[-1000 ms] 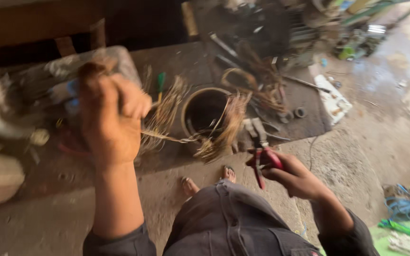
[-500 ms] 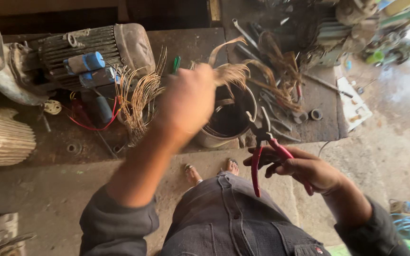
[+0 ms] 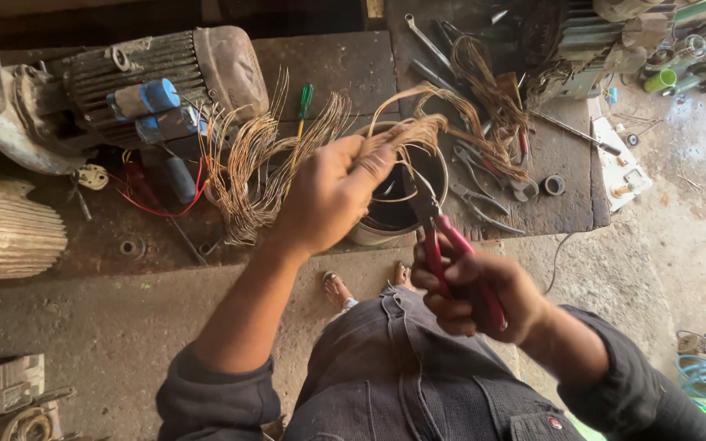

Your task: The person removes coiled copper wire from a cylindrical container using pliers. They pull out sections of wire, cut them, and place them on the workbench. The person repeats this process, gradually emptying the container of wire.

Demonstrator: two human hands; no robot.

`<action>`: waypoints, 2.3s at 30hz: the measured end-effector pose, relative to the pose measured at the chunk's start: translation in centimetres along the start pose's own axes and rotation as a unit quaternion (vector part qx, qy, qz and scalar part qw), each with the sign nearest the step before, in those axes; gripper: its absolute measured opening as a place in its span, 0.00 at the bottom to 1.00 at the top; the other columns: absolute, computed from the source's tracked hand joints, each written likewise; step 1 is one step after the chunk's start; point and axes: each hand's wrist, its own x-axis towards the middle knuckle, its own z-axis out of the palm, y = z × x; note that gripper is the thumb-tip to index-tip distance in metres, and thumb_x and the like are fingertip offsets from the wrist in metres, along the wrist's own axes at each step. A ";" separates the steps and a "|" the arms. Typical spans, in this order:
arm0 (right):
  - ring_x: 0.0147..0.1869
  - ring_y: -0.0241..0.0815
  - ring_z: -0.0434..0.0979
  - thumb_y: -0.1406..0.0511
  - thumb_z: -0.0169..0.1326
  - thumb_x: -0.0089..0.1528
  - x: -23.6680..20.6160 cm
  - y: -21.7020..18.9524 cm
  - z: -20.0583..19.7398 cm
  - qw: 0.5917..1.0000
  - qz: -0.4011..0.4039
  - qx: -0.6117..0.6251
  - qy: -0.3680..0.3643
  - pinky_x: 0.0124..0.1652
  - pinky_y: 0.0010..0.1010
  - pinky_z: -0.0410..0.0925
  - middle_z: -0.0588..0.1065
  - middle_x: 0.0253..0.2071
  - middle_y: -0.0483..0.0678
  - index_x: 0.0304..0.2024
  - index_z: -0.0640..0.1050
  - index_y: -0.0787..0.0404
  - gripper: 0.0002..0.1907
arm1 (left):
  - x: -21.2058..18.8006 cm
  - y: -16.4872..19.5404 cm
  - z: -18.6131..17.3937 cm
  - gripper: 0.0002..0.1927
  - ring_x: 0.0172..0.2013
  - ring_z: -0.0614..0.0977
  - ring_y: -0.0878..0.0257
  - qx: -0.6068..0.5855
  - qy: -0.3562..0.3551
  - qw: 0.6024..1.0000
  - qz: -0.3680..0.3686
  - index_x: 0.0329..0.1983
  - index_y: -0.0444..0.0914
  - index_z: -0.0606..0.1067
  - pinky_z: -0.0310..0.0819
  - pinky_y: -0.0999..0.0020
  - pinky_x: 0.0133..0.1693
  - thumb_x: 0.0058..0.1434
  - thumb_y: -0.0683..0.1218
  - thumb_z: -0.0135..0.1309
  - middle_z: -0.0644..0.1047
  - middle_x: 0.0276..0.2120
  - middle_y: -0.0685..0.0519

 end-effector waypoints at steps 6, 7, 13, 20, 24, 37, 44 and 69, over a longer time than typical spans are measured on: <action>0.24 0.32 0.63 0.69 0.52 0.57 0.2 1.4 -1.1 0.897 -0.052 -0.384 0.211 0.21 0.26 0.60 0.69 0.33 0.43 0.53 0.67 0.58 0.21 | -1.8 -3.6 0.3 0.22 0.20 0.67 0.74 -0.069 0.008 0.984 0.166 0.31 0.40 0.72 0.58 0.72 0.23 0.73 0.60 0.48 0.70 0.20 0.60; 0.27 0.32 0.66 0.69 0.53 0.58 0.3 1.4 -1.0 0.851 -0.068 -0.466 0.230 0.24 0.26 0.63 0.70 0.34 0.43 0.53 0.68 0.58 0.21 | -2.0 -4.1 0.3 0.21 0.21 0.67 0.74 -0.074 0.013 0.983 0.167 0.31 0.40 0.73 0.59 0.72 0.23 0.73 0.59 0.49 0.70 0.20 0.60; 0.31 0.41 0.75 0.70 0.54 0.59 1.4 3.0 -0.8 0.622 -0.257 -0.701 0.235 0.34 0.33 0.71 0.73 0.32 0.49 0.54 0.69 0.62 0.20 | -2.4 -7.2 0.8 0.19 0.22 0.68 0.75 -0.100 0.019 0.965 0.240 0.31 0.40 0.72 0.61 0.74 0.25 0.73 0.57 0.53 0.69 0.20 0.63; 0.24 0.53 0.75 0.69 0.54 0.59 2.7 4.8 -3.0 0.498 -0.297 -0.744 0.333 0.30 0.40 0.69 0.72 0.24 0.55 0.53 0.70 0.63 0.20 | -3.7 -9.8 3.1 0.16 0.24 0.70 0.73 -0.296 -0.007 0.932 0.210 0.36 0.38 0.72 0.63 0.73 0.26 0.70 0.55 0.57 0.72 0.23 0.60; 0.30 0.54 0.77 0.69 0.55 0.60 2.5 4.4 -1.8 0.427 -0.354 -0.778 0.295 0.31 0.43 0.70 0.74 0.33 0.56 0.53 0.69 0.63 0.18 | -3.6 -8.9 2.3 0.16 0.25 0.71 0.72 -0.331 -0.033 0.913 0.235 0.36 0.38 0.70 0.64 0.73 0.29 0.72 0.54 0.56 0.73 0.25 0.59; 0.39 0.48 0.79 0.58 0.53 0.65 -4.7 -1.0 -0.7 0.501 -0.183 -0.806 0.258 0.40 0.37 0.74 0.79 0.38 0.53 0.60 0.71 0.61 0.23 | -3.1 -4.4 2.1 0.25 0.35 0.83 0.58 -0.002 -0.085 0.920 0.381 0.61 0.35 0.62 0.82 0.63 0.38 0.71 0.53 0.56 0.78 0.36 0.47; 0.30 0.47 0.80 0.58 0.58 0.61 -6.3 0.5 -0.3 0.470 -0.130 -0.779 0.393 0.34 0.38 0.73 0.77 0.30 0.50 0.45 0.77 0.61 0.16 | 2.3 -4.4 4.0 0.21 0.38 0.87 0.58 0.158 0.151 0.903 0.369 0.63 0.39 0.62 0.82 0.62 0.33 0.73 0.49 0.55 0.81 0.42 0.46; 0.62 0.61 0.78 0.63 0.46 0.67 -3.4 -2.9 0.2 0.972 0.019 -0.215 0.089 0.61 0.53 0.68 0.74 0.61 0.70 0.63 0.68 0.77 0.27 | -0.1 -3.2 2.9 0.21 0.48 0.86 0.57 0.030 0.093 0.964 0.246 0.59 0.36 0.61 0.80 0.63 0.52 0.78 0.56 0.48 0.81 0.46 0.45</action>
